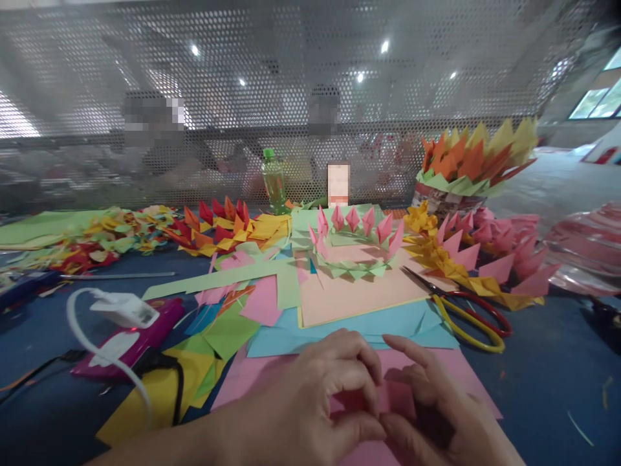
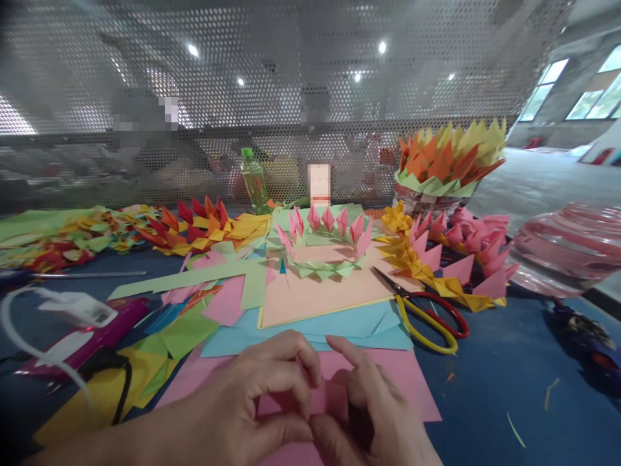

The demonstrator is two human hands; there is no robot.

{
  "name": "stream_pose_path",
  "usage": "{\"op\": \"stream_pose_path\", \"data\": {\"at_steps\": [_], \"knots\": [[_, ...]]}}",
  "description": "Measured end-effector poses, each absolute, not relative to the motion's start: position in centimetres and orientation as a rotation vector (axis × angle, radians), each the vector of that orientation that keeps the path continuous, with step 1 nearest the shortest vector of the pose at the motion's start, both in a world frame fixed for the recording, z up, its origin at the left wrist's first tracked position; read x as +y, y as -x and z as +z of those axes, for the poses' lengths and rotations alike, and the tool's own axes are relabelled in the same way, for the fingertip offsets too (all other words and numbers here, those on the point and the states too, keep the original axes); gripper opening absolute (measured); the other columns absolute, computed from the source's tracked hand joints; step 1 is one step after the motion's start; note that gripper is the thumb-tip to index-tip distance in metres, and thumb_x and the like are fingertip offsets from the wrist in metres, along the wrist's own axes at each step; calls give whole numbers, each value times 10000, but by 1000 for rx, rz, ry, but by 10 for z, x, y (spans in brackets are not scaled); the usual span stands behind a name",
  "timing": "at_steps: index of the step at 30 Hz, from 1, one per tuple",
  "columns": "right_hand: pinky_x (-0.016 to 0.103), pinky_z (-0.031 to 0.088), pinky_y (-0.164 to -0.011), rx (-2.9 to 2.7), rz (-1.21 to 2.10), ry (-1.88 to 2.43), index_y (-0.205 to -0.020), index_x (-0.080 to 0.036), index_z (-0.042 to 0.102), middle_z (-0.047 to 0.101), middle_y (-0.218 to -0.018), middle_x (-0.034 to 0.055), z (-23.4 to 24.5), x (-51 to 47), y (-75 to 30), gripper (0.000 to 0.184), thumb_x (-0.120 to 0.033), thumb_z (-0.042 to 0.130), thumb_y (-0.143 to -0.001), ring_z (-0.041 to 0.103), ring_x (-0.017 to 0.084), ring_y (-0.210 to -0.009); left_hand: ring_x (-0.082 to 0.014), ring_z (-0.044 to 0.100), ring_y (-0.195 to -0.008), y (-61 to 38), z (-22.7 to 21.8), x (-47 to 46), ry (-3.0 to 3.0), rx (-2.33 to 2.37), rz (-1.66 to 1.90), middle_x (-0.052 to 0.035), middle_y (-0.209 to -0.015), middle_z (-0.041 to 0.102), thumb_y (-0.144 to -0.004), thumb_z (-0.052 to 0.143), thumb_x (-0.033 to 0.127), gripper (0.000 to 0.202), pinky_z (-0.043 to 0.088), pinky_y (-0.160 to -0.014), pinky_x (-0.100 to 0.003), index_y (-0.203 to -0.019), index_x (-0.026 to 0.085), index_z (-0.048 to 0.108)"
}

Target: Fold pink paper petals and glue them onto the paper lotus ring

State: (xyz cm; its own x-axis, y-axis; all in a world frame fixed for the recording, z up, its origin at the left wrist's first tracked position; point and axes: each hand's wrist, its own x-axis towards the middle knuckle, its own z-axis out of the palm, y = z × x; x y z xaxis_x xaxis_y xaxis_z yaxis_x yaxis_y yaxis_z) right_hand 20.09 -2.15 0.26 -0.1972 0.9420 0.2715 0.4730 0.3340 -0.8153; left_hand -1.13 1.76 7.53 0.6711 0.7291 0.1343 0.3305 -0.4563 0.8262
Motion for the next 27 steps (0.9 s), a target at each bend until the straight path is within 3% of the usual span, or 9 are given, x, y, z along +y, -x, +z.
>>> {"op": "stream_pose_path", "data": {"at_steps": [3,7,12,16,20,24,27], "knots": [[244,552,-623,-1791,800,1247,-1442,-264,491,726,-798,-4,-1,-21,-202,576,-282,634,-884,698,167,-709,-137,649,-1013,12,77,19,-2001,821,517,-15,-1074,640,-826,792,137,126,522,-873,-211,-809,177,675],[273,595,-732,-1742,868,1209,-1420,-311,516,750,-890,17,-7,-21,-203,576,-363,685,-872,739,206,-875,-132,643,-1008,14,75,22,-1959,752,464,10,-1058,595,-757,810,51,201,514,-881,-221,-746,176,653],[280,598,-771,-1685,764,1281,-1391,-304,546,762,-926,30,-3,-21,-202,547,-415,715,-883,752,187,-808,-137,634,-986,15,67,26,-1763,697,705,6,-997,587,-737,861,93,188,504,-880,-250,-690,173,697],[231,579,-678,-1713,610,1264,-1388,-299,541,767,-888,10,1,-21,-198,511,-459,671,-920,740,167,-745,-139,633,-970,16,68,29,-1773,713,736,2,-950,624,-803,806,105,150,473,-887,-265,-704,183,724],[200,556,-610,-1734,564,1296,-1407,-277,508,752,-874,8,1,-20,-196,477,-467,586,-976,725,150,-706,-140,590,-959,20,73,26,-1811,723,726,-12,-1002,620,-968,628,235,152,443,-873,-275,-824,187,628],[224,580,-684,-1746,532,1343,-1412,-276,527,757,-889,18,1,-20,-198,503,-476,605,-958,737,171,-771,-128,509,-872,23,73,25,-1764,823,728,2,-962,542,-1076,393,342,277,417,-814,-263,-861,211,508],[214,572,-684,-1744,490,1363,-1417,-306,518,763,-945,14,3,-21,-198,488,-435,617,-957,744,173,-838,-127,484,-812,23,72,29,-1811,862,834,8,-863,500,-1078,364,329,320,403,-781,-257,-803,204,468]]}}
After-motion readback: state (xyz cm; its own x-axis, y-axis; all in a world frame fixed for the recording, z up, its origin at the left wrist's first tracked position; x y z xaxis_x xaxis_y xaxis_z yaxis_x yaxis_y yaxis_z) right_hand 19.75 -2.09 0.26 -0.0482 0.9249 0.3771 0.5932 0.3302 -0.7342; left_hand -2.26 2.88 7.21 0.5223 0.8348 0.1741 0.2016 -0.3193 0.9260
